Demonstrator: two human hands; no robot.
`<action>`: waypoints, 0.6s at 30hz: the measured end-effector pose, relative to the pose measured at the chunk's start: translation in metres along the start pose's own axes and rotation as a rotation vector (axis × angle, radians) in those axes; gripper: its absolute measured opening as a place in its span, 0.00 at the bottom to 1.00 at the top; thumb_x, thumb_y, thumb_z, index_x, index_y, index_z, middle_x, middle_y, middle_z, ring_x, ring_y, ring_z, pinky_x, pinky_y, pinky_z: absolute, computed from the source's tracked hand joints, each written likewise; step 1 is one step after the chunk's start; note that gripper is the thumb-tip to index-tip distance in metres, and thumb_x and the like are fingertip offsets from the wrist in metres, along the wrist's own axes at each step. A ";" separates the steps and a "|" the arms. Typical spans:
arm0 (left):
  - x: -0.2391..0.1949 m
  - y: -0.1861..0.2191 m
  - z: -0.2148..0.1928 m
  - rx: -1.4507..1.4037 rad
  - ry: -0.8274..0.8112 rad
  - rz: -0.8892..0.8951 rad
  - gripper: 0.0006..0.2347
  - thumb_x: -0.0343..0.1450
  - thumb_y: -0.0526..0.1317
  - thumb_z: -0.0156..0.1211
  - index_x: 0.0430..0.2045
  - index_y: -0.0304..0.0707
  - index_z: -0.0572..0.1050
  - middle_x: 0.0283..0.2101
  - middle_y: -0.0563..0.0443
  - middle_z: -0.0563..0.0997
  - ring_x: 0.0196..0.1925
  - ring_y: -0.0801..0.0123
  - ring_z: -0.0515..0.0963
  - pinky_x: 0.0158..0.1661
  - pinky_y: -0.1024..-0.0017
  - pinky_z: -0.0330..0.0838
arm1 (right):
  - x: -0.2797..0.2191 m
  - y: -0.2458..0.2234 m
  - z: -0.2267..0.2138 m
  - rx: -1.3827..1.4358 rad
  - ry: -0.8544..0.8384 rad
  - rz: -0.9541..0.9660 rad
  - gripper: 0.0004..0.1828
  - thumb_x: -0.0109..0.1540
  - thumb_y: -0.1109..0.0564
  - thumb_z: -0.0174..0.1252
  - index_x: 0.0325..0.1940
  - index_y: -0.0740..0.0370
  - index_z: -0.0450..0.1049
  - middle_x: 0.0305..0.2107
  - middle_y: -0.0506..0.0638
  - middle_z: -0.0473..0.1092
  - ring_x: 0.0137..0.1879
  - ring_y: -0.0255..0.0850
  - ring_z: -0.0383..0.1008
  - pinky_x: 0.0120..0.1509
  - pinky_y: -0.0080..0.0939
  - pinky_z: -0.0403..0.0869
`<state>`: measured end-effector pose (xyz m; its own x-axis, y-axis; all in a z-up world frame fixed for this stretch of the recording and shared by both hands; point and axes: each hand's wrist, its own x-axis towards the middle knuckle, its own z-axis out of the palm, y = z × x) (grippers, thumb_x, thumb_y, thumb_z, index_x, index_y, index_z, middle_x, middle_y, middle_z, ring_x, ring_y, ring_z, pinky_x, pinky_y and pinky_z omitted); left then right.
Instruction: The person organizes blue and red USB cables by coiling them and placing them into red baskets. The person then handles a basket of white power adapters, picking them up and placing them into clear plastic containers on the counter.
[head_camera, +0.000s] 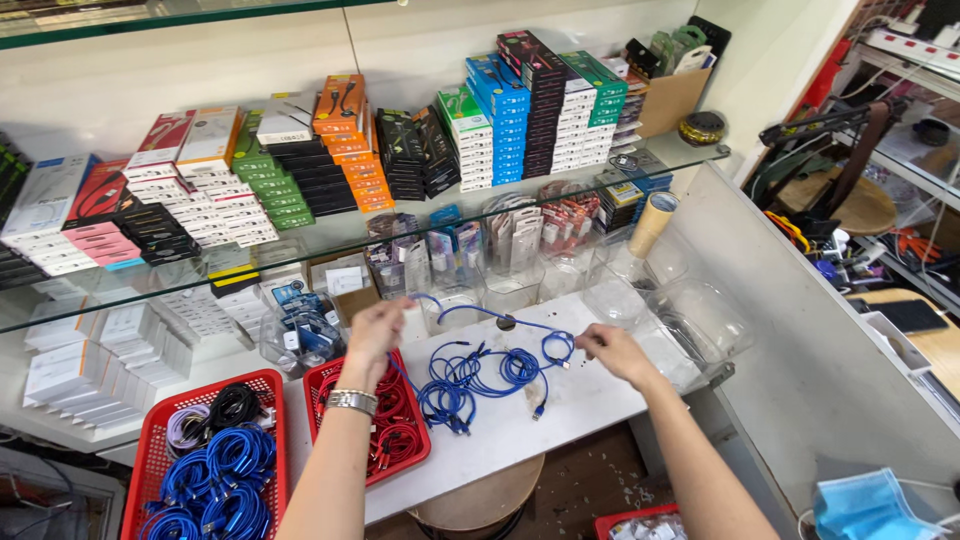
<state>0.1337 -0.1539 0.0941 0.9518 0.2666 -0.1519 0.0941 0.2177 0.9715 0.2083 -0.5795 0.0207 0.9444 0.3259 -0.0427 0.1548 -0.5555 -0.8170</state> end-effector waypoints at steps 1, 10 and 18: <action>0.004 0.002 -0.005 -0.086 0.080 0.042 0.09 0.73 0.35 0.57 0.42 0.30 0.81 0.21 0.62 0.68 0.18 0.82 0.57 0.18 0.81 0.51 | -0.002 0.013 -0.009 -0.033 0.051 0.067 0.16 0.65 0.47 0.56 0.39 0.63 0.80 0.26 0.47 0.77 0.34 0.35 0.74 0.41 0.37 0.73; -0.010 0.013 0.041 0.082 -0.175 -0.064 0.11 0.74 0.42 0.61 0.40 0.35 0.84 0.19 0.65 0.62 0.17 0.84 0.55 0.18 0.82 0.48 | -0.024 0.007 0.006 -0.313 -0.248 0.120 0.27 0.65 0.41 0.57 0.64 0.55 0.73 0.57 0.52 0.71 0.63 0.42 0.70 0.67 0.39 0.66; -0.014 0.002 0.083 0.263 -0.196 0.077 0.11 0.73 0.44 0.61 0.35 0.35 0.84 0.18 0.63 0.69 0.16 0.84 0.60 0.17 0.81 0.50 | -0.012 -0.108 0.080 0.970 -0.440 -0.032 0.18 0.73 0.49 0.50 0.52 0.68 0.72 0.26 0.41 0.61 0.34 0.31 0.61 0.49 0.35 0.70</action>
<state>0.1452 -0.2349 0.1133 0.9947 0.0815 -0.0626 0.0670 -0.0523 0.9964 0.1574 -0.4624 0.0631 0.7261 0.6851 -0.0584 -0.3025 0.2421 -0.9219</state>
